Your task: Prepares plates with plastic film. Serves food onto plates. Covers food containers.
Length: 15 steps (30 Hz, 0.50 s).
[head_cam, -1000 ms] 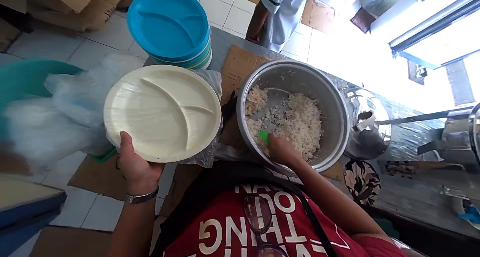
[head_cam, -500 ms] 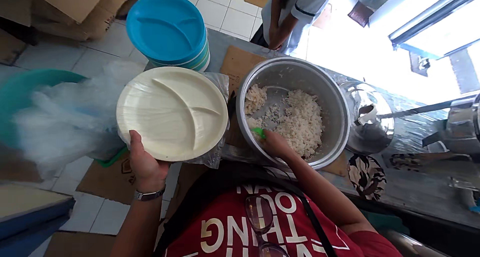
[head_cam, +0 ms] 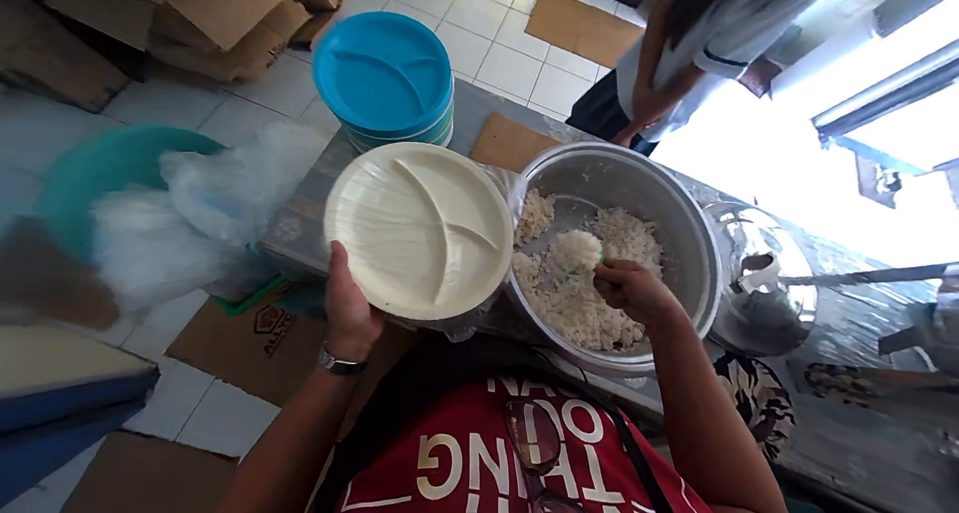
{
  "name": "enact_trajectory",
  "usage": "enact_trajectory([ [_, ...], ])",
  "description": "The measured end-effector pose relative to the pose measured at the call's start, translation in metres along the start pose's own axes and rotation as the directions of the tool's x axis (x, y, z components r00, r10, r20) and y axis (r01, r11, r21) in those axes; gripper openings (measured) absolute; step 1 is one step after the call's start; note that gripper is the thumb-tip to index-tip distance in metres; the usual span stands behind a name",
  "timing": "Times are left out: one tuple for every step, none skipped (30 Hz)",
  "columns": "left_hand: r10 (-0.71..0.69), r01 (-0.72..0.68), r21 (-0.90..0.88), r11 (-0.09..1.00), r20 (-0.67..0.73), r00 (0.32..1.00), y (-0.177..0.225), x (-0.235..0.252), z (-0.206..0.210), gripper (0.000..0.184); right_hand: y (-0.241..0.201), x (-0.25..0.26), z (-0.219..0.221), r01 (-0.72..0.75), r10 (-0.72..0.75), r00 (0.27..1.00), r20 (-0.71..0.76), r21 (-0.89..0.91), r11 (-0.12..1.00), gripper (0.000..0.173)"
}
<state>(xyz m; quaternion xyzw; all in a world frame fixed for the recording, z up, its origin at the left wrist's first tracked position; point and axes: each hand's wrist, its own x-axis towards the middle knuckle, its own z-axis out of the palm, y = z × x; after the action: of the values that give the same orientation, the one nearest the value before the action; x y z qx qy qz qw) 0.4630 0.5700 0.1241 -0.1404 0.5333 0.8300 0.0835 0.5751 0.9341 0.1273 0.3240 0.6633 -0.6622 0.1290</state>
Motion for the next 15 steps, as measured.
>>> enact_trajectory([
  [-0.022, 0.022, 0.001, 1.000, 0.008, 1.000, -0.003, -0.001, 0.006, 0.050, -0.016, -0.005, 0.002, 0.050, -0.050, 0.999, -0.018, 0.012, 0.999, 0.024],
  [-0.046, 0.046, -0.007, 0.999, 0.015, 0.999, -0.006, -0.001, 0.013, 0.049, -0.033, -0.011, 0.007, 0.103, -0.101, 0.994, -0.040, 0.032, 0.994, 0.027],
  [-0.061, 0.061, -0.011, 0.998, 0.028, 0.998, -0.009, -0.002, 0.021, 0.048, -0.050, -0.015, 0.015, 0.151, -0.148, 0.987, -0.061, 0.053, 0.987, 0.028],
  [-0.072, 0.073, -0.009, 0.997, 0.051, 0.996, -0.012, -0.002, 0.030, 0.047, -0.065, -0.020, 0.026, 0.201, -0.195, 0.977, -0.088, 0.069, 0.977, 0.027],
  [-0.082, 0.082, 0.006, 0.997, 0.079, 0.993, -0.014, -0.003, 0.038, 0.047, -0.078, -0.023, 0.039, 0.266, -0.257, 0.959, -0.121, 0.060, 0.962, 0.025],
  [-0.092, 0.090, 0.028, 0.996, 0.106, 0.990, -0.016, -0.003, 0.046, 0.048, -0.086, -0.024, 0.053, 0.339, -0.334, 0.930, -0.151, 0.008, 0.941, 0.021],
  [-0.099, 0.093, 0.052, 0.994, 0.139, 0.985, -0.018, -0.003, 0.053, 0.050, -0.091, -0.024, 0.068, 0.417, -0.426, 0.890, -0.163, -0.090, 0.905, 0.024],
  [-0.105, 0.094, 0.070, 0.993, 0.165, 0.981, -0.020, -0.003, 0.059, 0.052, -0.092, -0.022, 0.082, 0.474, -0.514, 0.844, -0.155, -0.235, 0.849, 0.036],
  [-0.107, 0.094, 0.081, 0.992, 0.179, 0.978, -0.021, -0.003, 0.065, 0.053, -0.092, -0.018, 0.097, 0.502, -0.592, 0.794, -0.141, -0.396, 0.769, 0.046],
  [-0.107, 0.091, 0.088, 0.992, 0.191, 0.976, -0.021, -0.004, 0.071, 0.053, -0.089, -0.012, 0.111, 0.497, -0.654, 0.747, -0.122, -0.552, 0.670, 0.051],
  [-0.110, 0.093, 0.092, 0.991, 0.206, 0.972, -0.022, -0.004, 0.075, 0.052, -0.084, -0.006, 0.123, 0.475, -0.701, 0.708, -0.092, -0.673, 0.568, 0.054],
  [-0.119, 0.101, 0.090, 0.991, 0.220, 0.968, -0.023, -0.003, 0.078, 0.052, -0.077, 0.002, 0.131, 0.453, -0.725, 0.687, -0.044, -0.754, 0.475, 0.056],
  [-0.133, 0.116, 0.089, 0.989, 0.220, 0.966, -0.023, -0.001, 0.082, 0.052, -0.071, 0.009, 0.137, 0.435, -0.734, 0.679, -0.007, -0.802, 0.410, 0.058],
  [-0.153, 0.137, 0.089, 0.987, 0.219, 0.964, -0.025, 0.001, 0.084, 0.052, -0.068, 0.013, 0.139, 0.412, -0.731, 0.682, 0.023, -0.838, 0.358, 0.059],
  [-0.173, 0.156, 0.094, 0.983, 0.226, 0.959, -0.028, 0.002, 0.084, 0.052, -0.066, 0.014, 0.140, 0.388, -0.721, 0.692, 0.037, -0.861, 0.328, 0.059],
])
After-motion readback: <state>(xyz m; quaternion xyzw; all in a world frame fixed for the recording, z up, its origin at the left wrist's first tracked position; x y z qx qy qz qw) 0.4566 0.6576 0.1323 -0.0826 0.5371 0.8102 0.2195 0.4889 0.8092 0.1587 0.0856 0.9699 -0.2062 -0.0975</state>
